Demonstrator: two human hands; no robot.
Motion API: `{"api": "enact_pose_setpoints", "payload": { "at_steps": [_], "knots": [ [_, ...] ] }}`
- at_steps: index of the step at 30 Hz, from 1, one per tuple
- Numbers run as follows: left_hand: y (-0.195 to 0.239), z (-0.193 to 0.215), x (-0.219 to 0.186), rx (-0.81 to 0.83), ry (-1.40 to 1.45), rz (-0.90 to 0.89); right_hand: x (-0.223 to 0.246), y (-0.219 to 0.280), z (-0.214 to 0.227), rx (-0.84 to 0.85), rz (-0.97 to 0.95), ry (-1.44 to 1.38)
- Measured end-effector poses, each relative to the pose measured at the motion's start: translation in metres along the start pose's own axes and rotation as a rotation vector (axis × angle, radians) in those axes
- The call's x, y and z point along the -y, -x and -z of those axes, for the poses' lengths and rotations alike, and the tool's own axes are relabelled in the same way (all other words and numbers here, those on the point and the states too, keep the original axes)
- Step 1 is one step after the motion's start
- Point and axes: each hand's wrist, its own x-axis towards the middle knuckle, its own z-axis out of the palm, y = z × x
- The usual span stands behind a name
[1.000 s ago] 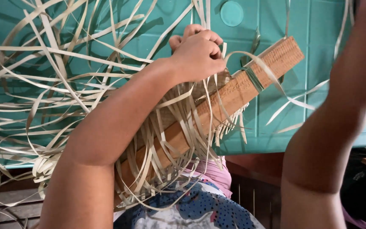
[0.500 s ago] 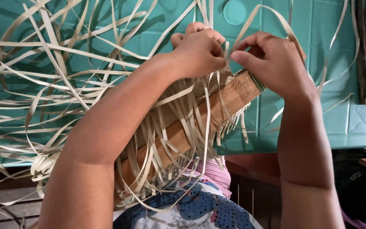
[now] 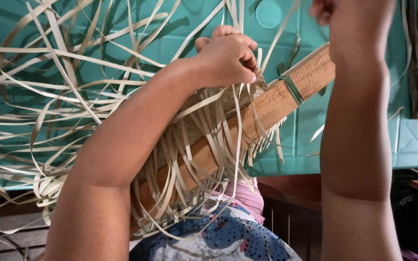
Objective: The person weaves thin, light-colored plant fibers by hand onto a small rectangular wooden loom. They repeatedly pass strands over and under existing weft, pulling them tight to build up a woven mat.
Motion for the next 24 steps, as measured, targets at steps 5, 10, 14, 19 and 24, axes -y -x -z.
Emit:
{"api": "enact_pose_setpoints", "payload": {
  "at_steps": [5,10,14,19,24],
  "knots": [
    [0.001,0.002,-0.001,-0.007,0.036,-0.009,0.020,0.042,0.004,0.390,0.204,0.729],
    [0.000,0.006,-0.005,0.050,-0.015,0.059,0.009,0.074,-0.024,0.360,0.087,0.486],
    [0.008,0.013,-0.009,0.005,-0.046,0.021,0.000,0.075,-0.028,0.286,0.016,0.382],
    [0.014,0.016,-0.004,-0.355,-0.276,-0.183,-0.011,0.074,-0.028,0.261,0.070,0.221],
    [0.024,0.012,-0.021,-0.323,-0.471,-0.160,-0.018,0.070,-0.025,0.299,0.068,0.161]
  ]
}}
